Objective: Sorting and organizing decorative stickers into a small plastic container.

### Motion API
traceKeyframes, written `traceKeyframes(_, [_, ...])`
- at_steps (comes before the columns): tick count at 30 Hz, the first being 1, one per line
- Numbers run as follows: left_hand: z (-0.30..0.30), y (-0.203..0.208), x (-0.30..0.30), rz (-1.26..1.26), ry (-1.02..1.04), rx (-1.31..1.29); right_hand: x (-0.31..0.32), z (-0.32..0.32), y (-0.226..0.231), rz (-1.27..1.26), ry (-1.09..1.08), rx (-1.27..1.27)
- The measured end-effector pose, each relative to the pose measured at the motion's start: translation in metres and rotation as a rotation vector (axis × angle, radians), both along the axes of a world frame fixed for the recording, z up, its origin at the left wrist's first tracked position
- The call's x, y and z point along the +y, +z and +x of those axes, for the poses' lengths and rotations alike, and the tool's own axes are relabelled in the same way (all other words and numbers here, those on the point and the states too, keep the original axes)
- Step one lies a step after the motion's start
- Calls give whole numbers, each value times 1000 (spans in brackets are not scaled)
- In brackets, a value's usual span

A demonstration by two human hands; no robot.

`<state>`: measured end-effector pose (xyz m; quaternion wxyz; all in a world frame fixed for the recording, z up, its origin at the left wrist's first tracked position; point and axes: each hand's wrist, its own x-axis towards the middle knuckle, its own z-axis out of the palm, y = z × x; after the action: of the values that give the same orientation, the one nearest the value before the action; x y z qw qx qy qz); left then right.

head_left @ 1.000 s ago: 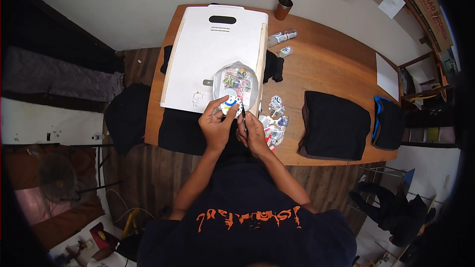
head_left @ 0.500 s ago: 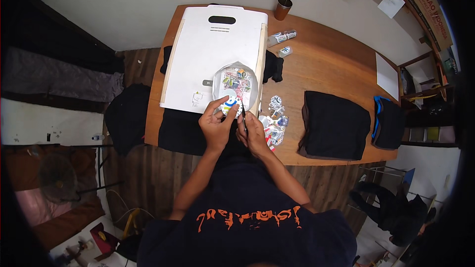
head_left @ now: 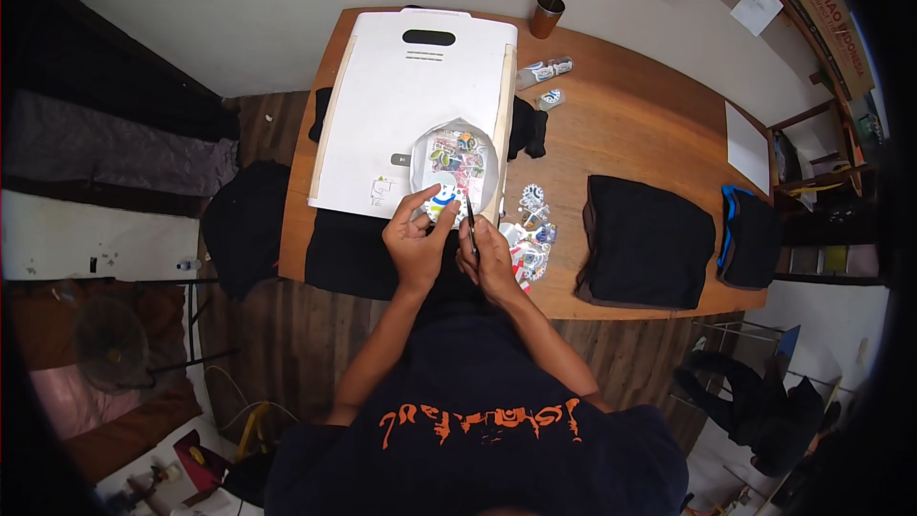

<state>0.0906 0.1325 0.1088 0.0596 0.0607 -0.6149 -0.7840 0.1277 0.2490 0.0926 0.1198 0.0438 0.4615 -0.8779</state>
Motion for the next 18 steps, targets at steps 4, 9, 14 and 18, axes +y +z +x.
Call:
traceKeyframes(4, [1, 0, 0, -3, 4, -20, 0, 1, -1, 16, 13, 14])
traceKeyframes(9, [2, 0, 1, 9, 0, -20, -1, 2, -4, 18, -7, 10])
traceKeyframes(14, [2, 0, 1, 12, 3, -10, 0, 2, -1, 61, 35, 0])
traceKeyframes(18, [2, -1, 1, 7, 8, -5, -1, 3, -1, 10, -3, 3])
